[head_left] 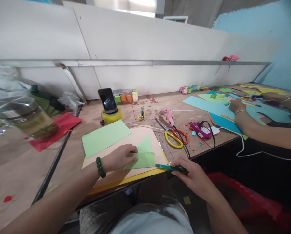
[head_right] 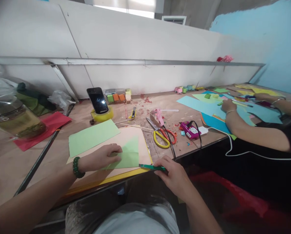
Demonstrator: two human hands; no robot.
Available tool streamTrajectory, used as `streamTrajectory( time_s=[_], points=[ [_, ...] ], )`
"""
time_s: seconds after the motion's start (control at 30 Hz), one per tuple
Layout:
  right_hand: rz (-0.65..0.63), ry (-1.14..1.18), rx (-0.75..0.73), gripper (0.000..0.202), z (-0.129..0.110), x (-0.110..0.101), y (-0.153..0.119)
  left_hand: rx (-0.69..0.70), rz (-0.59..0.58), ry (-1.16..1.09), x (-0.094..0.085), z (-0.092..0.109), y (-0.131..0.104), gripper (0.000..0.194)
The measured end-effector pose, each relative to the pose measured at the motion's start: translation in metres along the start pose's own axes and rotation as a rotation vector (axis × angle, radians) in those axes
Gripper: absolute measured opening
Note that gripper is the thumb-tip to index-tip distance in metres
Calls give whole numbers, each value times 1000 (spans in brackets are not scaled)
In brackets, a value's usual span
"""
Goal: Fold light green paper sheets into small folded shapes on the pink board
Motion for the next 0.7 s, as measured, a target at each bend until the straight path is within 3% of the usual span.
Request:
streamTrajectory(
  time_s=[0.13, 0.23, 0.43, 0.57, 0.7],
  points=[
    [3, -10, -1, 11, 4, 2, 1, 111, 57, 105, 6, 1, 2, 35],
    [7, -16, 1, 11, 4, 4, 1, 203, 33, 247, 19, -3, 3, 49],
    [15, -8, -29, 10, 5, 6, 1, 126, -25, 358, 36, -10, 0, 50],
    [44, -3, -35, 12, 7, 2, -1, 107, -34, 315, 32, -5, -2, 52],
    [35, -3, -37, 17, 8, -5, -2, 128, 55, 210, 26, -6, -1, 44]
  ],
)
Point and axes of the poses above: each hand's wrist, its own y-axis towards the middle knuckle, its own x-axis out of the palm, z = x × y, the point moved 3 cm from there along y, towards the middle knuckle, and after that the axes turned 1 degree about -y, right-handed, at the moved point
